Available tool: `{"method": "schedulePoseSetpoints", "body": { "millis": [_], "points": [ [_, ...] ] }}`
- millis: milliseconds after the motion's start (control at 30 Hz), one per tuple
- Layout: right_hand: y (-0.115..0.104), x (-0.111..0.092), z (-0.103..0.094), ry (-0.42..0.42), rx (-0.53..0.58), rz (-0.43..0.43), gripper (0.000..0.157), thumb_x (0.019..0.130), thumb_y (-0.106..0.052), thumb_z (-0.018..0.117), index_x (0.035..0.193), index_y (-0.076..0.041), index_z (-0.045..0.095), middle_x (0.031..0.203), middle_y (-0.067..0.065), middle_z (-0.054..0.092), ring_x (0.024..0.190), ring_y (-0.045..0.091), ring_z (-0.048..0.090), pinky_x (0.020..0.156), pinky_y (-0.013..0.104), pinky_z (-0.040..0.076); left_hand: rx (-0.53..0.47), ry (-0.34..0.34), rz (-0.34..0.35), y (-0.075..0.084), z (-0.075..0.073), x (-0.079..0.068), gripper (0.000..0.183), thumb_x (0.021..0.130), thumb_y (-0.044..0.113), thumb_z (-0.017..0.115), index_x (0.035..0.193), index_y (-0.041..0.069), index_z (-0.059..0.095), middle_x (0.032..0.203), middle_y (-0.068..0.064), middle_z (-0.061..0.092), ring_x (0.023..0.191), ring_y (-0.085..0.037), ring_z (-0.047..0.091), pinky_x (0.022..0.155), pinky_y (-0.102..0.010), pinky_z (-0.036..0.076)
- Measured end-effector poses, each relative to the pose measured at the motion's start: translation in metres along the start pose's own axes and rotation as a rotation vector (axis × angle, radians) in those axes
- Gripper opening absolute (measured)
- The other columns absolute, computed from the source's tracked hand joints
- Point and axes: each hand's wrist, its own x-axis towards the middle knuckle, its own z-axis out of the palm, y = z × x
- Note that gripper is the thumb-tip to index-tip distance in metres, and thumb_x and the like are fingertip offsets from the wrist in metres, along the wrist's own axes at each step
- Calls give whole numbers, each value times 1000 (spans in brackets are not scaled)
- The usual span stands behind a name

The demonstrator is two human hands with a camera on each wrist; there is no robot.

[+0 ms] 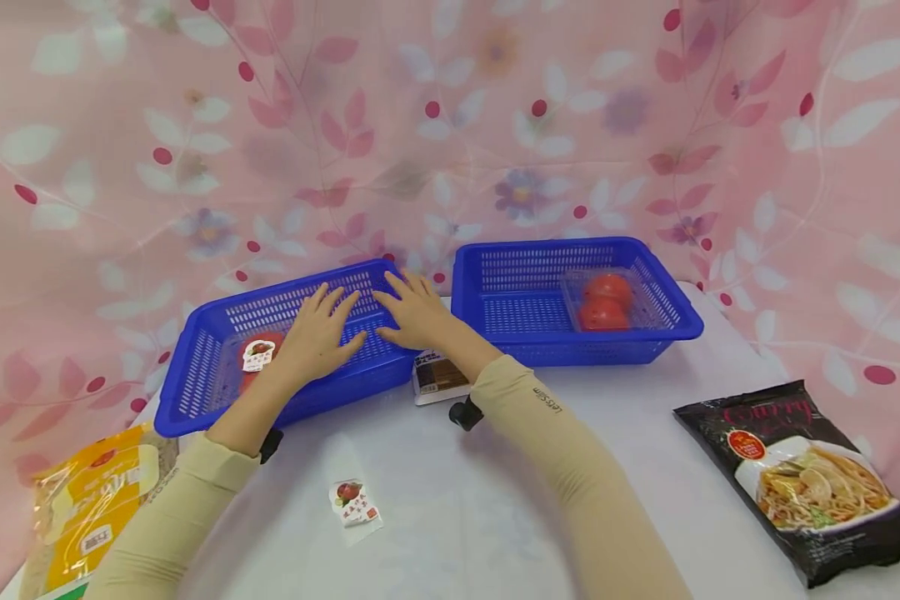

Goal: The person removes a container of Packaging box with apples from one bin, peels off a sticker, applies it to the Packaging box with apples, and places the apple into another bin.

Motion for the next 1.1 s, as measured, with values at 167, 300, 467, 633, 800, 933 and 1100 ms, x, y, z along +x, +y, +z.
{"method": "schedulePoseSetpoints", "body": {
  "millis": [167, 300, 467, 633, 800, 933, 1100],
  "points": [
    [38, -24, -7, 3, 24, 77, 63, 90, -45, 51, 143, -15, 33, 150, 16, 15, 135, 39, 11, 107, 54, 12, 0, 3, 69, 28, 8, 29, 66, 88, 42, 53, 141, 6, 34, 141, -24, 32, 133, -41, 16, 106, -54, 14],
    [66, -43, -11, 65, 47, 137, 61, 90, -42, 53, 140, -13, 37, 148, 20, 18, 133, 44, 14, 105, 57, 15, 9, 1, 135, 52, 13, 46, 65, 88, 42, 52, 140, 6, 35, 140, -25, 32, 134, -41, 16, 108, -50, 13],
    [94, -71, -12, 97, 68, 229, 60, 89, -40, 55, 138, -10, 40, 147, 22, 19, 132, 46, 13, 103, 60, 14, -50, -14, 194, 82, 25, 61, 64, 90, 42, 50, 141, 7, 33, 143, -22, 27, 135, -38, 13, 109, -46, 15],
    [117, -98, -13, 67, 92, 311, 60, 89, -40, 55, 138, -9, 40, 147, 24, 16, 132, 47, 9, 101, 64, 13, -204, -76, 188, 116, 33, 79, 62, 93, 42, 45, 144, 10, 28, 147, -20, 22, 137, -35, 8, 102, -49, 29],
    [141, -129, -14, 38, 84, 405, 58, 90, -38, 53, 137, -6, 41, 146, 27, 16, 131, 49, 9, 101, 65, 12, -266, -143, 200, 155, 43, 102, 60, 93, 41, 44, 144, 13, 29, 148, -17, 20, 136, -35, 12, 98, -50, 35],
    [161, -157, -19, 9, 101, 482, 58, 91, -39, 51, 136, -4, 41, 146, 28, 14, 130, 51, 9, 99, 67, 11, -319, -236, 182, 186, 51, 120, 61, 93, 43, 45, 145, 17, 26, 151, -12, 15, 135, -38, 17, 95, -55, 36],
    [190, -185, -26, 7, 165, 596, 65, 91, -40, 49, 139, 0, 31, 145, 32, 10, 125, 57, 11, 95, 70, 15, -404, -303, 145, 217, 57, 146, 62, 94, 43, 44, 146, 16, 23, 151, -9, 16, 133, -34, 24, 102, -49, 30]
  ]
}}
